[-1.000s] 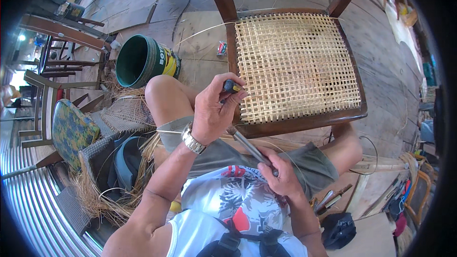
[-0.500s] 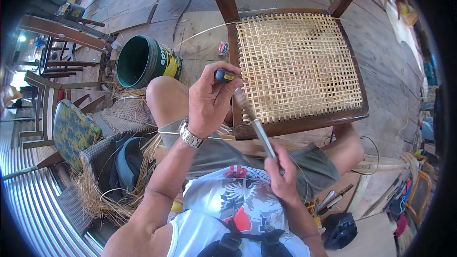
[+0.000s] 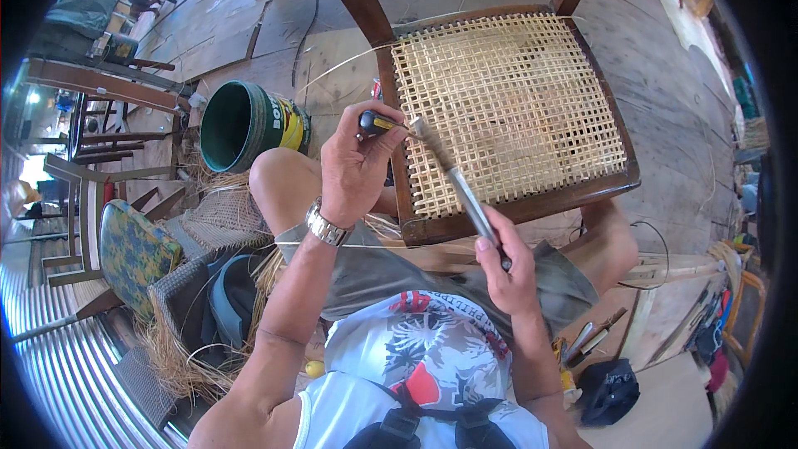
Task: Weaving a wicker or bamboo seat for a wooden chair using strands of material and a mallet.
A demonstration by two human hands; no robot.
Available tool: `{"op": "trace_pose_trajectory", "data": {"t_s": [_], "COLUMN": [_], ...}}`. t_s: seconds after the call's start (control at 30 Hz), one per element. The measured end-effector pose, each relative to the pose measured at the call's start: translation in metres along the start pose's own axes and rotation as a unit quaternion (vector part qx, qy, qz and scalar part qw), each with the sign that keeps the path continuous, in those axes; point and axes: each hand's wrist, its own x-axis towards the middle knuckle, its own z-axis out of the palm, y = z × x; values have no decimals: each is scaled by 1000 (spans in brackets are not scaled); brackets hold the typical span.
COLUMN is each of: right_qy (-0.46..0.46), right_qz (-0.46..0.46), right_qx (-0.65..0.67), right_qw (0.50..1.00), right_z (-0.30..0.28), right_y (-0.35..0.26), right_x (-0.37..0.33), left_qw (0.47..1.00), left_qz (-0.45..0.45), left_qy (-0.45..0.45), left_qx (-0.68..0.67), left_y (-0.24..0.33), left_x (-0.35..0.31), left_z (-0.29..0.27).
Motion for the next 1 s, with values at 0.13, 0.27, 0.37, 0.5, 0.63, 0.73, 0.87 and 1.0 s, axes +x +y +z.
{"op": "trace_pose_trajectory", "data": {"t_s": [0.13, 0.27, 0.37, 0.5, 0.63, 0.73, 0.87, 1.0], "right_qy": [17, 75, 76, 1, 12, 60, -9, -6], "right_qz": [-1, 20, 27, -29, 3, -7, -52, 16], "right_qx": [29, 97, 90, -36, 0, 38, -47, -7], "right_qw": [999, 992, 993, 999, 1000, 997, 997, 1000], "right_z": [-7, -20, -16, -4, -9, -4, -5, -11], "right_y": [-2, 5, 3, -1, -3, -1, -5, -3], "right_x": [1, 7, 11, 19, 17, 21, 33, -1], "left_qw": [999, 1000, 998, 988, 989, 988, 991, 998], "left_qz": [6, 10, 10, 56, 75, 39, 43, 52], "left_qy": [29, 15, -44, -103, -88, -105, -78, 3], "left_qx": [-32, -18, 40, 101, 88, 109, 97, -35], "left_y": [-8, -13, -15, 1, -1, -3, -14, -9], "left_x": [8, 27, 34, 38, 39, 43, 37, 17], "left_z": [-11, -10, -10, -2, -5, -6, -5, -14]}}
